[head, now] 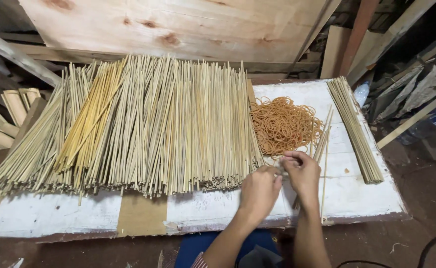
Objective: Bundling thin wooden sticks together using rubber bands
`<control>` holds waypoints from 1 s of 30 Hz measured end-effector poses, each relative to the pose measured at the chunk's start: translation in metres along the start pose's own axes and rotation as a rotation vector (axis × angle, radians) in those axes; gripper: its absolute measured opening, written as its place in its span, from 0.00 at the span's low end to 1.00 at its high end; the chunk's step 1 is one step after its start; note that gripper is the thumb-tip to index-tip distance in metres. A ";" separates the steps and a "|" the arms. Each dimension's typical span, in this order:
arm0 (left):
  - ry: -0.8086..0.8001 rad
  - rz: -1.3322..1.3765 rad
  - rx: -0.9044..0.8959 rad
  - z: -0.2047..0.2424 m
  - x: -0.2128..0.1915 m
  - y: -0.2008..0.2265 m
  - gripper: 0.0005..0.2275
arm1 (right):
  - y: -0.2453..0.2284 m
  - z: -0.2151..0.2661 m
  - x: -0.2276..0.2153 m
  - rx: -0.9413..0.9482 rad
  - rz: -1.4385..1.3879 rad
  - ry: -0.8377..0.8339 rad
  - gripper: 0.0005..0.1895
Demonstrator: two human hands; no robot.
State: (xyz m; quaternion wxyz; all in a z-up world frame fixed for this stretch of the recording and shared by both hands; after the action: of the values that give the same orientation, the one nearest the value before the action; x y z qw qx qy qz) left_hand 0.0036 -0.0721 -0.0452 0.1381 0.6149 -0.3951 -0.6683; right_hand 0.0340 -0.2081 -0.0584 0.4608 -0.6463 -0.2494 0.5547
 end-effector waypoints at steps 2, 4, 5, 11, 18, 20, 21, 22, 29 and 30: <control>0.079 -0.023 -0.040 0.007 -0.041 -0.011 0.07 | -0.035 0.001 0.021 -0.065 -0.020 -0.108 0.13; 0.160 -0.044 -0.079 0.014 -0.086 -0.019 0.06 | -0.069 0.003 0.045 -0.133 -0.038 -0.217 0.13; 0.245 -0.089 -0.140 0.018 -0.110 -0.022 0.06 | -0.085 0.005 0.059 -0.173 -0.120 -0.325 0.12; 0.372 -0.251 -0.258 0.028 -0.166 -0.065 0.07 | -0.125 -0.003 0.128 -0.242 -0.103 -0.536 0.12; 0.349 -0.157 -0.283 0.033 -0.165 -0.080 0.07 | -0.120 -0.012 0.144 -0.115 -0.098 -0.596 0.20; 0.353 -0.161 -0.274 0.034 -0.162 -0.087 0.08 | -0.116 -0.014 0.149 -0.086 -0.144 -0.613 0.21; 0.362 -0.170 -0.259 0.032 -0.161 -0.089 0.08 | -0.115 -0.017 0.150 -0.066 -0.196 -0.625 0.23; 0.359 -0.167 -0.260 0.032 -0.161 -0.088 0.08 | -0.123 -0.009 0.143 -0.062 -0.194 -0.624 0.23; 0.344 -0.171 -0.275 0.032 -0.160 -0.086 0.08 | -0.115 -0.011 0.140 0.045 -0.384 -0.625 0.24; 0.345 -0.201 -0.260 0.032 -0.159 -0.087 0.08 | -0.111 -0.012 0.141 0.054 -0.405 -0.618 0.24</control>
State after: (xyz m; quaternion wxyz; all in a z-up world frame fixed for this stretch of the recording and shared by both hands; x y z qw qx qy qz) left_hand 0.0327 0.1025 0.0050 0.2146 0.7334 -0.2129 -0.6089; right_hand 0.1032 -0.0443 -0.0305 0.4811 -0.3736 -0.4848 0.6277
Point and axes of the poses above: each hand's wrist, its own z-axis away from the middle knuckle, its own x-axis out of the palm, y = z × x, the point moved 1 cm from there along -z, towards the middle knuckle, and after that the axes turned 8 degrees about -y, right-handed, at the moved point
